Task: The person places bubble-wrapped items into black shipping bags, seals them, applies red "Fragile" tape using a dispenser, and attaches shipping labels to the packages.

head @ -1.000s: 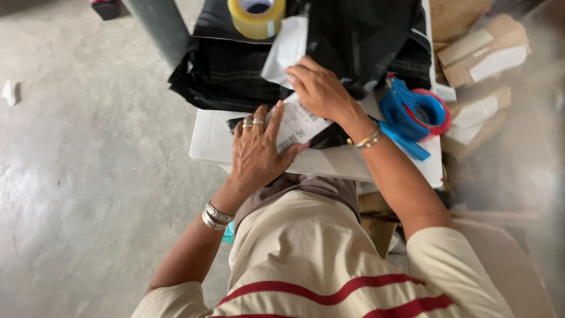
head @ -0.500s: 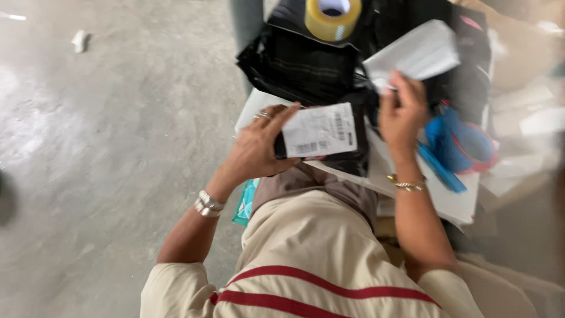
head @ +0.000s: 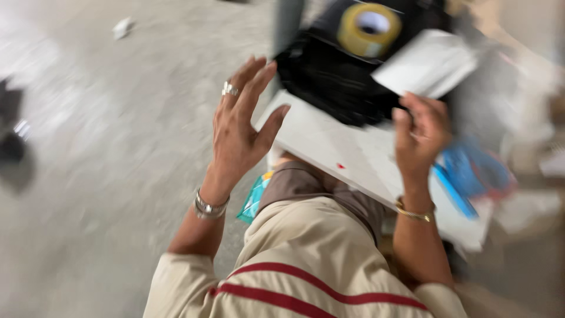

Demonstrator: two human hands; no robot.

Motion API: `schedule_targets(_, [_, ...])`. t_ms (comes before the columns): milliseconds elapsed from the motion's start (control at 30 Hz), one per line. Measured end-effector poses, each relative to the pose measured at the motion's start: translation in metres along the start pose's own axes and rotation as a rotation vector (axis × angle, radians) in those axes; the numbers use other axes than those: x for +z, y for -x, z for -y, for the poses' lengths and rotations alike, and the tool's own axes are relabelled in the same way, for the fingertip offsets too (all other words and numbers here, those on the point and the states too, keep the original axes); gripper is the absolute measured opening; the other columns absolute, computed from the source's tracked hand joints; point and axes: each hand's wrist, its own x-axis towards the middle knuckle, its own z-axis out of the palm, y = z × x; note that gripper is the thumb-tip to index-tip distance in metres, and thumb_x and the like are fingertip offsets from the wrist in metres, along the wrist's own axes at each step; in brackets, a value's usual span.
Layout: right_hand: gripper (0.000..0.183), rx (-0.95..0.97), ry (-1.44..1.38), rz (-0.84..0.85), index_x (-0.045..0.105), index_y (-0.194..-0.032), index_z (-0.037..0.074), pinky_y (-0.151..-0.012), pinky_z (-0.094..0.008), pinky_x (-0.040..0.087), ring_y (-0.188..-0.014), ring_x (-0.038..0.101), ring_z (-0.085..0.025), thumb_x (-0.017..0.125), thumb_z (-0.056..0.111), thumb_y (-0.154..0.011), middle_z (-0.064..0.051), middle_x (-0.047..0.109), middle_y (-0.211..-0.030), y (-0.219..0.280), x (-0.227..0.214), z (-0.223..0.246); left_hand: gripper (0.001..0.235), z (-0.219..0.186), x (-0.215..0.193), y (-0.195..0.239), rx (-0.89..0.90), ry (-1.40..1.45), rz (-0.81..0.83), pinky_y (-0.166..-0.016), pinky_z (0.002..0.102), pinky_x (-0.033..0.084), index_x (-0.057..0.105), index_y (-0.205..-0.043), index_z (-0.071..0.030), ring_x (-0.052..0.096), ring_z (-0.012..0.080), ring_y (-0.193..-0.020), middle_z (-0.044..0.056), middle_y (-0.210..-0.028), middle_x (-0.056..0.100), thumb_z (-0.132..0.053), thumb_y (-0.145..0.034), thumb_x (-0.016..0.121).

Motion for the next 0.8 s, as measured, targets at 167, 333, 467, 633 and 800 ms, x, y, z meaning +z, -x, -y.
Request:
schedule_targets(167, [0.02, 0.112, -0.012, -0.124, 0.069, -0.122, -0.002, -0.081, -0.02, 0.052, -0.093, 0.062, -0.008, 0.067, -0.007, -0.103, -0.006, 0.061, -0.114, 0.009, -0.04, 0.016, 0.057, -0.024, 0.089, -0.011, 0.003, 0.267, 0.274, -0.093, 0.039, 0.059, 0.054, -0.147, -0.011, 0.068, 0.0287, -0.121, 0.015, -0.151, 0.055, -0.016, -0.095, 0.08])
schedule_targets(333, [0.026, 0.188, 0.058, -0.273, 0.07, -0.125, -0.002, -0.068, -0.018, 0.043, -0.081, 0.051, -0.005, 0.07, -0.009, -0.1, -0.003, 0.061, -0.115, 0.018, -0.089, 0.023, 0.055, -0.037, 0.154, -0.022, 0.065, 0.405, 0.458, -0.08, 0.033, 0.06, 0.055, -0.145, -0.008, 0.072, 0.0223, -0.098, 0.017, -0.148, 0.054, -0.01, -0.094, 0.077])
schedule_targets(467, [0.03, 0.18, 0.186, -0.356, 0.067, -0.127, -0.003, -0.067, -0.017, 0.04, -0.081, 0.046, -0.004, 0.076, -0.01, -0.099, 0.0, 0.05, -0.116, 0.029, -0.138, 0.028, 0.046, -0.062, 0.18, -0.015, 0.142, 0.505, 0.537, -0.081, 0.034, 0.06, 0.061, -0.139, -0.008, 0.073, 0.0211, -0.101, 0.012, -0.142, 0.061, -0.009, -0.095, 0.076])
schedule_targets(633, [0.027, 0.145, 0.504, -0.512, 0.066, -0.119, -0.003, -0.075, -0.026, 0.051, -0.091, 0.062, -0.015, 0.069, -0.015, -0.095, -0.009, 0.061, -0.114, 0.07, -0.217, -0.014, 0.039, -0.084, 0.206, 0.007, 0.221, 0.535, 0.661, -0.083, 0.034, 0.061, 0.064, -0.133, -0.007, 0.072, 0.0222, -0.103, 0.011, -0.139, 0.064, -0.006, -0.096, 0.075])
schedule_targets(800, [0.012, 0.617, 0.911, -0.439, 0.07, -0.103, -0.002, -0.069, -0.031, 0.049, -0.074, 0.063, -0.022, 0.073, -0.006, -0.091, -0.016, 0.067, -0.087, 0.153, -0.321, -0.084, 0.03, -0.094, 0.225, 0.033, 0.219, 0.604, 0.748, -0.085, 0.033, 0.061, 0.07, -0.124, -0.004, 0.072, 0.0245, -0.106, 0.011, -0.132, 0.068, -0.003, -0.094, 0.074])
